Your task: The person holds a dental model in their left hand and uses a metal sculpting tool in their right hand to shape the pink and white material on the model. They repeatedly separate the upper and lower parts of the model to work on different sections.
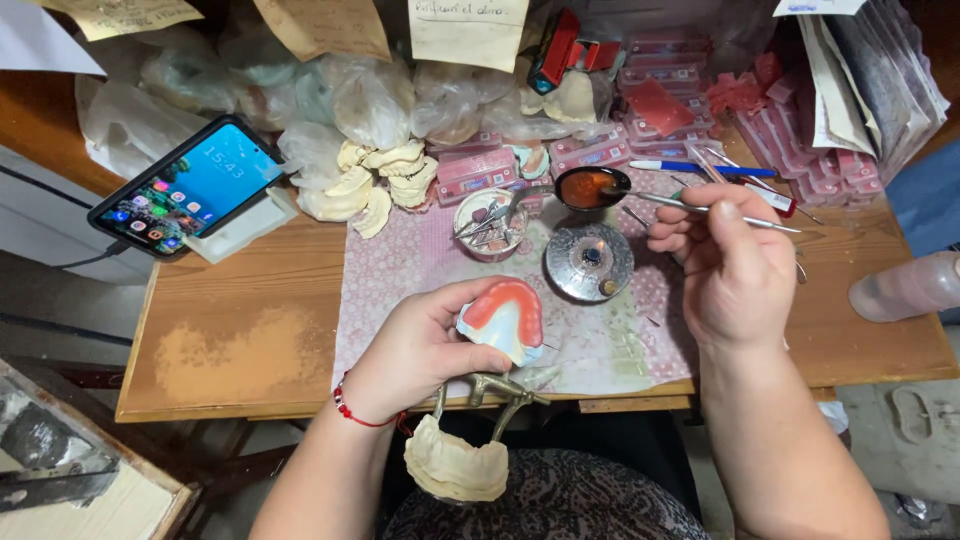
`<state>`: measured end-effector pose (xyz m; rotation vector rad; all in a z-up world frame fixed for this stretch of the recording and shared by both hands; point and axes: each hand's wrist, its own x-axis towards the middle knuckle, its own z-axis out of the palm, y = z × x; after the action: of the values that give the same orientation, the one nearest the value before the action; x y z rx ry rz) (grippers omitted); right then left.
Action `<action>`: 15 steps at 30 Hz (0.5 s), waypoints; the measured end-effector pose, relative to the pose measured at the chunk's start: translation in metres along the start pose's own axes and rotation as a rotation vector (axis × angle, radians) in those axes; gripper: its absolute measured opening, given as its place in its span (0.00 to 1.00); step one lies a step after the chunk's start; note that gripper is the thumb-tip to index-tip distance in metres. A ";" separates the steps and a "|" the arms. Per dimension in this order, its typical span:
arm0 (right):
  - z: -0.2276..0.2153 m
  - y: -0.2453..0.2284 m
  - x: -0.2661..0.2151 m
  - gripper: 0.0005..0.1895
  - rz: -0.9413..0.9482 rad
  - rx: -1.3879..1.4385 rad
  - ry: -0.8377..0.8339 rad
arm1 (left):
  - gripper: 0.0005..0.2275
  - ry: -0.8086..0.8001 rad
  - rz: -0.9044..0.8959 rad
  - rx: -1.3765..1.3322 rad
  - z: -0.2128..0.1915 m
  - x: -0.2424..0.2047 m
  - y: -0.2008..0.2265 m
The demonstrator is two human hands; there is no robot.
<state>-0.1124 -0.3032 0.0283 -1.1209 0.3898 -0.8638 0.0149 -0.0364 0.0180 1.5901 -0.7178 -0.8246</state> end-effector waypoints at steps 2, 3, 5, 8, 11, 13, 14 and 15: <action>0.000 0.001 0.001 0.13 0.006 -0.015 -0.012 | 0.33 -0.024 0.005 -0.040 -0.001 0.003 -0.007; 0.000 0.002 0.002 0.12 0.013 -0.029 -0.025 | 0.31 -0.046 0.010 -0.079 -0.002 0.004 -0.011; -0.001 0.005 0.002 0.12 0.018 -0.043 -0.037 | 0.31 -0.082 0.017 -0.114 -0.002 0.006 -0.015; -0.003 0.008 0.003 0.13 0.024 -0.060 -0.046 | 0.30 -0.135 0.043 -0.186 -0.002 0.007 -0.021; -0.003 0.007 0.004 0.12 0.043 -0.059 -0.032 | 0.30 -0.149 0.044 -0.165 -0.005 0.008 -0.019; -0.002 0.007 0.004 0.12 0.065 -0.055 -0.023 | 0.31 -0.144 0.021 -0.107 -0.005 0.007 -0.018; -0.003 0.007 0.003 0.11 0.068 -0.023 -0.012 | 0.30 -0.142 -0.016 -0.150 -0.005 0.007 -0.018; -0.003 0.007 0.003 0.11 0.070 0.008 -0.001 | 0.29 -0.141 -0.052 -0.192 -0.004 0.006 -0.018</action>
<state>-0.1097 -0.3060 0.0215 -1.0939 0.4222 -0.8027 0.0222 -0.0360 -0.0001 1.3933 -0.6771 -1.0208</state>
